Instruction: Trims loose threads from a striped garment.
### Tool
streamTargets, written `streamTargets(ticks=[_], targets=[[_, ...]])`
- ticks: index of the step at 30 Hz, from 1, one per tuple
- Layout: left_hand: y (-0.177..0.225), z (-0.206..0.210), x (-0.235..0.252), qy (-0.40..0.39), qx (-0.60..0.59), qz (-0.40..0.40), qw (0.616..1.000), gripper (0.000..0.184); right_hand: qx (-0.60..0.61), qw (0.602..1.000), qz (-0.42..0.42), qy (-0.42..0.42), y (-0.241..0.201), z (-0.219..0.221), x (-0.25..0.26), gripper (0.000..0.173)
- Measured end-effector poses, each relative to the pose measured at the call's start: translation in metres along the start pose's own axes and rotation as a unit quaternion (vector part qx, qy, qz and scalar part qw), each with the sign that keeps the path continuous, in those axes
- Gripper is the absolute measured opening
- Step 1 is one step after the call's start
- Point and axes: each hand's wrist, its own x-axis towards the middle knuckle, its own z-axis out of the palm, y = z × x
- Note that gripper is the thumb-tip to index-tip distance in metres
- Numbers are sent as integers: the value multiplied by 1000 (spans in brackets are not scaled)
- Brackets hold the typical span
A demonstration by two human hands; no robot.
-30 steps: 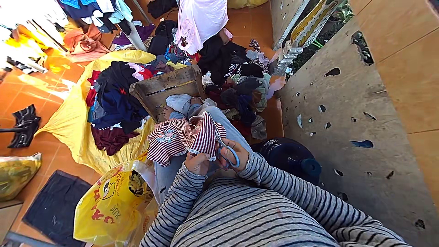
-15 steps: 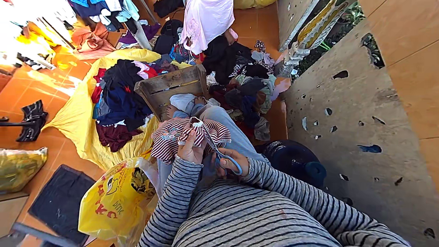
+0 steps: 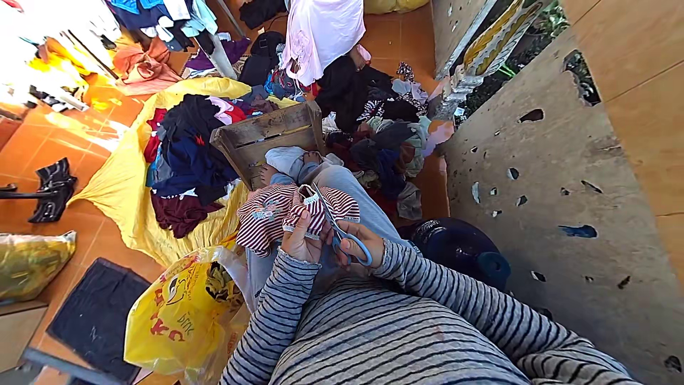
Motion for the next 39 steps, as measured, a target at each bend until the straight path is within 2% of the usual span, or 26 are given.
streamTargets(ticks=[4, 10, 13, 18, 20, 25, 28, 32, 39], targets=[[-3, -2, 0, -4, 4, -1, 1000, 23, 9, 1000, -26, 2, 5, 0, -2, 45], [-2, 5, -4, 10, 86, 3, 996, 13, 4, 1000, -25, 5, 1, -8, -1, 61], [-3, 6, -5, 9, 107, 2, 994, 13, 4, 1000, -31, 5, 1, -11, -2, 64], [-3, 7, -6, 31, 103, 9, 994, 13, 0, 998, -60, 4, 6, -12, -4, 49], [-3, 8, -7, 44, 109, 12, 993, 13, -8, 998, -65, -2, 8, -14, -5, 49], [-3, 9, -8, 35, 154, 28, 987, 11, -55, 998, -35, -14, 4, -14, -4, 64], [-2, 9, -10, 29, 173, 45, 983, 9, -64, 997, -40, -15, 3, -15, -3, 66], [-3, 6, -11, -7, 172, 66, 983, 8, -54, 995, -79, -42, 7, -19, 0, 59], [-2, 10, -14, 42, 179, 68, 981, 14, -39, 996, -77, -36, 9, -17, -4, 48]])
